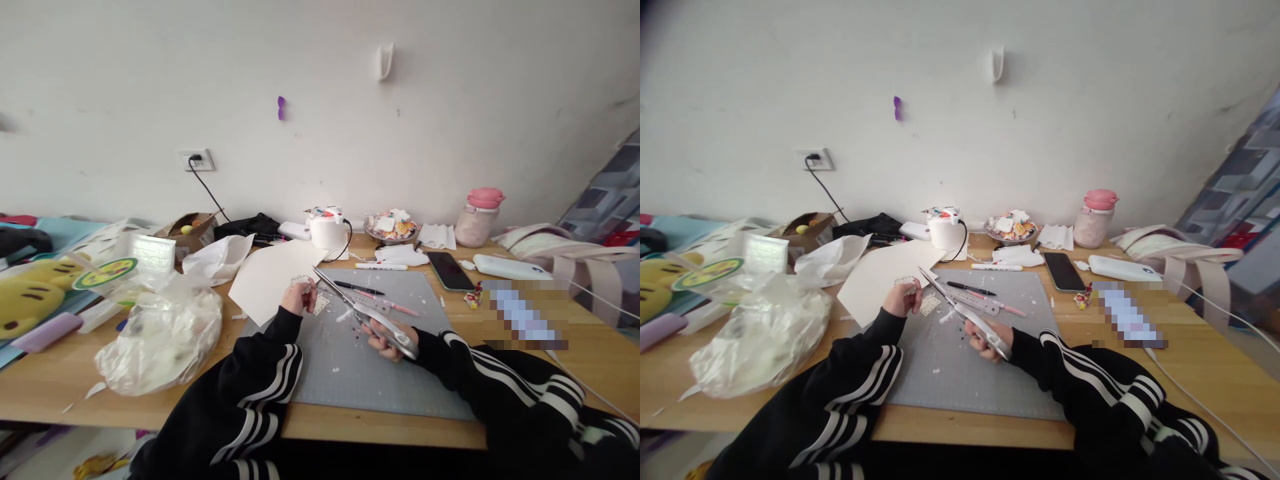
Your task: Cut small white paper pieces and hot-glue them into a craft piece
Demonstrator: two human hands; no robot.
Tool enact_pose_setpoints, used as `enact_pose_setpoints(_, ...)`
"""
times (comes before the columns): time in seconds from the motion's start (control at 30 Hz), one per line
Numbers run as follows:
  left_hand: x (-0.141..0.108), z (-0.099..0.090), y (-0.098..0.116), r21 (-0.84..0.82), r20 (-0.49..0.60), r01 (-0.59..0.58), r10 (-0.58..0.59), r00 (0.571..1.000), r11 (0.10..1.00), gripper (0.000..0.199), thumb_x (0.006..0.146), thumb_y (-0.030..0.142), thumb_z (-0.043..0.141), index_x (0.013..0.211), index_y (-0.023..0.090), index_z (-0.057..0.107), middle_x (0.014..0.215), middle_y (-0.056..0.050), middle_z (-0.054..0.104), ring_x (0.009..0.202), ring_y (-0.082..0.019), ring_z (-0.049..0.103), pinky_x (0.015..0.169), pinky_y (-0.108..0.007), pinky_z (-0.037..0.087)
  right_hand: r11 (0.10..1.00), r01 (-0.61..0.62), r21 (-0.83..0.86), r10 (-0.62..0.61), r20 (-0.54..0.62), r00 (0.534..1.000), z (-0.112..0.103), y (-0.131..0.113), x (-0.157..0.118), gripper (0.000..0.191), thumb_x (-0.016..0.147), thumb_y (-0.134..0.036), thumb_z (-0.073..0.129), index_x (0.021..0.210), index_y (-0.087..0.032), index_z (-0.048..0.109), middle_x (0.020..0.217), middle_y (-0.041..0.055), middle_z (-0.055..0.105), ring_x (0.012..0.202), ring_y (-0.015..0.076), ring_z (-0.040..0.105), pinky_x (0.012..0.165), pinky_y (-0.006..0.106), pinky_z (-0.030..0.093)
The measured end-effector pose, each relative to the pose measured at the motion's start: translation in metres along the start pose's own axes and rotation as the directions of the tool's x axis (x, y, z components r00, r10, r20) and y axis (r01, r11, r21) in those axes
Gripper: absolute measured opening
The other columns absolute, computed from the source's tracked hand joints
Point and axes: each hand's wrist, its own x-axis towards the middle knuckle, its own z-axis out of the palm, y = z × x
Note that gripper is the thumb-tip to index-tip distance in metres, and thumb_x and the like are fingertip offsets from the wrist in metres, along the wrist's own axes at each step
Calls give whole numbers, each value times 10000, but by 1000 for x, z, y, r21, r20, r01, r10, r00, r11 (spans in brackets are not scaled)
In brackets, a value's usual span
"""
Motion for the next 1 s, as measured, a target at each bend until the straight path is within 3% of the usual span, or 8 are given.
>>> enact_pose_setpoints(0.17,-2,1,-1,69,-8,-20,21,1000,997,225,669,379,470,581,173,448,350,65,428,267,-69,370,314,-190,249,1000,-21,-5,21,-27,999,2,-2,0,570,584,-699,548,710,-232,247,449,-146,264,275,0,129,304,111,77)
enact_pose_setpoints(0.4,0,0,-3,132,0,-51,51,999,990,308,683,466,481,602,169,480,343,63,438,269,-72,370,317,-202,247,999,-27,-37,25,-43,999,-2,4,4,641,472,-672,655,723,-231,264,448,-151,336,253,8,209,274,117,130)
enact_pose_setpoints(0.6,1,-1,-6,148,11,-27,26,1000,989,307,695,451,465,586,164,490,365,40,480,281,-82,398,322,-211,277,998,-31,-62,27,-59,998,-1,5,7,512,614,-588,628,771,-226,302,425,-147,349,229,25,228,243,147,171)
enact_pose_setpoints(0.77,-2,1,-3,170,-9,-30,32,999,985,320,686,451,471,544,165,489,324,43,434,280,-81,385,324,-210,269,997,74,-33,-76,-88,993,4,5,7,525,584,-541,686,731,-219,298,415,-149,351,236,9,215,245,141,189)
enact_pose_setpoints(1.0,-4,3,-3,177,15,-16,13,1000,984,327,703,453,481,546,166,487,314,45,423,274,-78,363,331,-212,264,998,50,-43,-54,-85,995,5,4,6,516,591,-537,683,743,-225,301,412,-148,363,234,18,221,237,141,198)
